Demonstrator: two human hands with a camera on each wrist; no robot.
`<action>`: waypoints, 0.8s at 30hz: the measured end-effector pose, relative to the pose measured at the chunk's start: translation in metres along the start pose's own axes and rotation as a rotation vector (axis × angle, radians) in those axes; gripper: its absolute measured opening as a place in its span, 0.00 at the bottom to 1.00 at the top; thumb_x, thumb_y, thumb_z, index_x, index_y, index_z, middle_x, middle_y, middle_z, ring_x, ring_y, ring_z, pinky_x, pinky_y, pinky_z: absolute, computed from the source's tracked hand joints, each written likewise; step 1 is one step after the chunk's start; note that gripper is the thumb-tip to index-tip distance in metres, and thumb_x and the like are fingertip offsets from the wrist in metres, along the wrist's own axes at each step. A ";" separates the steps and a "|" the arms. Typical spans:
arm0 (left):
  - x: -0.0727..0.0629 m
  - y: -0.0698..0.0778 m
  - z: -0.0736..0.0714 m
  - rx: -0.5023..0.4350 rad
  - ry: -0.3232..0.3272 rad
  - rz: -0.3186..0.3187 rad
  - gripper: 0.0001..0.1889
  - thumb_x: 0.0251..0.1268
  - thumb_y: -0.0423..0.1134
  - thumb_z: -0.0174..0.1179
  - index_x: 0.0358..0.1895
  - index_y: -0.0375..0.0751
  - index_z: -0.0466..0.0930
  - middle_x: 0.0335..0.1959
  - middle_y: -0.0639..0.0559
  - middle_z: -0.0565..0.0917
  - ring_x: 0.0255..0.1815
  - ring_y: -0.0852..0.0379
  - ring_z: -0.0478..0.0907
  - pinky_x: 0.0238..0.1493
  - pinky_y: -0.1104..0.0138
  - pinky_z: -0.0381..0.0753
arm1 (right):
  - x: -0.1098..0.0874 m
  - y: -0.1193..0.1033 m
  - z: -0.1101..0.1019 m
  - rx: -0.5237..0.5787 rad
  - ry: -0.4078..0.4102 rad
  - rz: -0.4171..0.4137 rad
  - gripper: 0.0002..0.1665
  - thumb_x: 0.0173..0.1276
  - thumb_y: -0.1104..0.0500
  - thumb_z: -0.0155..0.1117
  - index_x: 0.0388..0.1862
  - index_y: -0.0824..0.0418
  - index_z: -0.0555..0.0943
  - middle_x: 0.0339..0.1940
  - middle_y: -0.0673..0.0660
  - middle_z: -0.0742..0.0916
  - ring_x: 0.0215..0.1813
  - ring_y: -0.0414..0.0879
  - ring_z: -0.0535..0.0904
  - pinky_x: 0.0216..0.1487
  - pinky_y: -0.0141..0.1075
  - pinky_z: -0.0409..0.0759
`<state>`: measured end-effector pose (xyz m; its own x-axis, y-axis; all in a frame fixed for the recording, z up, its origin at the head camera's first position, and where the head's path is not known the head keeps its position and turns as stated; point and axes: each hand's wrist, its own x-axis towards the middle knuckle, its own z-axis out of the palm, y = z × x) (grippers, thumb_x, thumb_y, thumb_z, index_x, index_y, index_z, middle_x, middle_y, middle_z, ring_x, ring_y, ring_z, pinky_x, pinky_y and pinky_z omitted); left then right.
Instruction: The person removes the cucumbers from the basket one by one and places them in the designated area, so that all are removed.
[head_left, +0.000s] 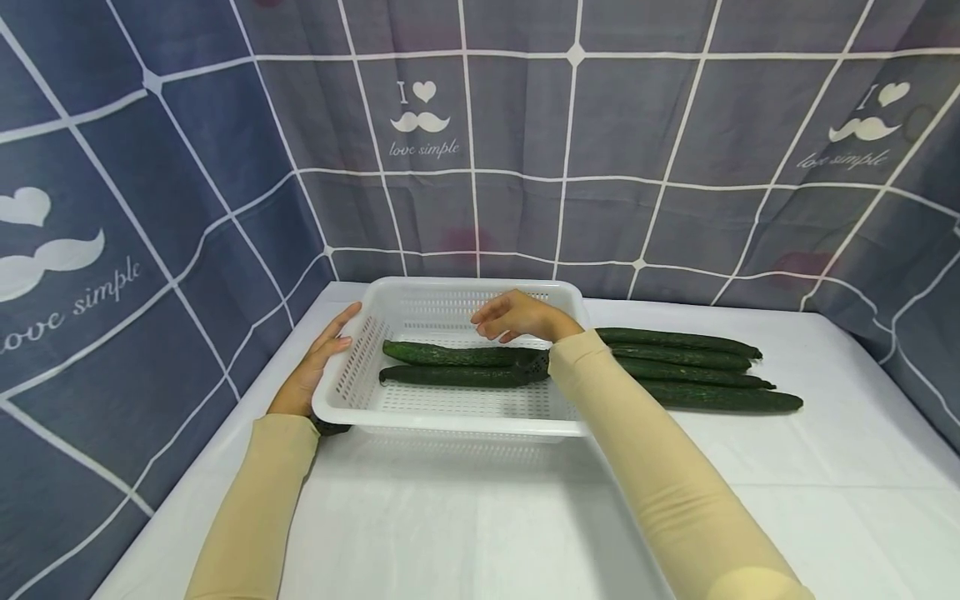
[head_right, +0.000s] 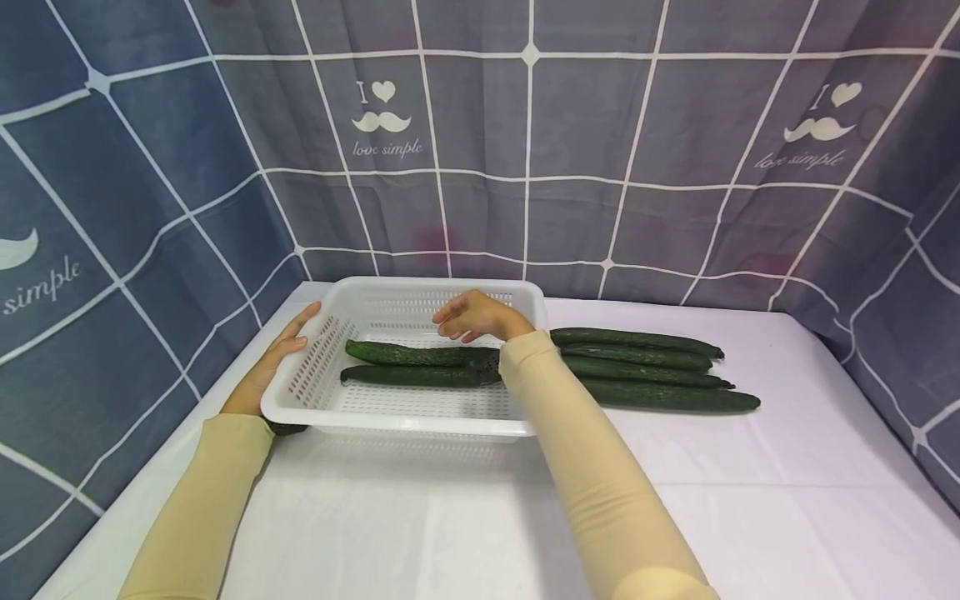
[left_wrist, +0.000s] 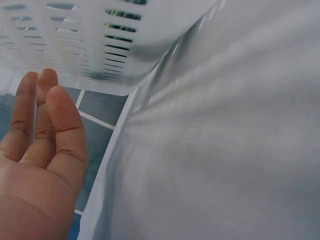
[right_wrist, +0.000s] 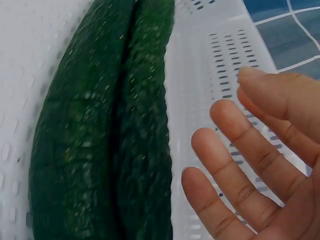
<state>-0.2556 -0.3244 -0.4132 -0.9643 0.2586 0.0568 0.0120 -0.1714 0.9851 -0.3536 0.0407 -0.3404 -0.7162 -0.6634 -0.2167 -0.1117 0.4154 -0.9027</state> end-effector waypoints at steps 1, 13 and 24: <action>0.000 0.000 0.000 -0.001 -0.001 0.004 0.34 0.81 0.42 0.47 0.85 0.71 0.59 0.75 0.56 0.66 0.71 0.56 0.68 0.64 0.62 0.74 | 0.000 0.001 0.000 -0.010 0.000 0.005 0.27 0.78 0.65 0.64 0.72 0.73 0.77 0.71 0.72 0.81 0.70 0.66 0.79 0.70 0.52 0.78; 0.004 0.000 -0.001 0.001 -0.005 0.002 0.34 0.79 0.42 0.48 0.85 0.70 0.59 0.75 0.55 0.65 0.72 0.55 0.66 0.65 0.63 0.74 | 0.001 0.008 0.002 -0.181 0.042 0.066 0.23 0.76 0.65 0.68 0.67 0.74 0.81 0.62 0.66 0.89 0.60 0.54 0.85 0.62 0.47 0.81; 0.003 0.000 0.000 -0.004 -0.011 0.015 0.35 0.79 0.42 0.48 0.86 0.68 0.58 0.77 0.55 0.64 0.73 0.55 0.64 0.65 0.62 0.72 | -0.001 0.008 0.005 -0.298 0.005 0.114 0.22 0.74 0.62 0.70 0.64 0.70 0.83 0.64 0.65 0.88 0.60 0.52 0.83 0.62 0.47 0.79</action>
<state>-0.2581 -0.3237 -0.4129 -0.9610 0.2668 0.0731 0.0250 -0.1794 0.9835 -0.3506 0.0415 -0.3492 -0.7392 -0.5991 -0.3077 -0.2264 0.6514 -0.7242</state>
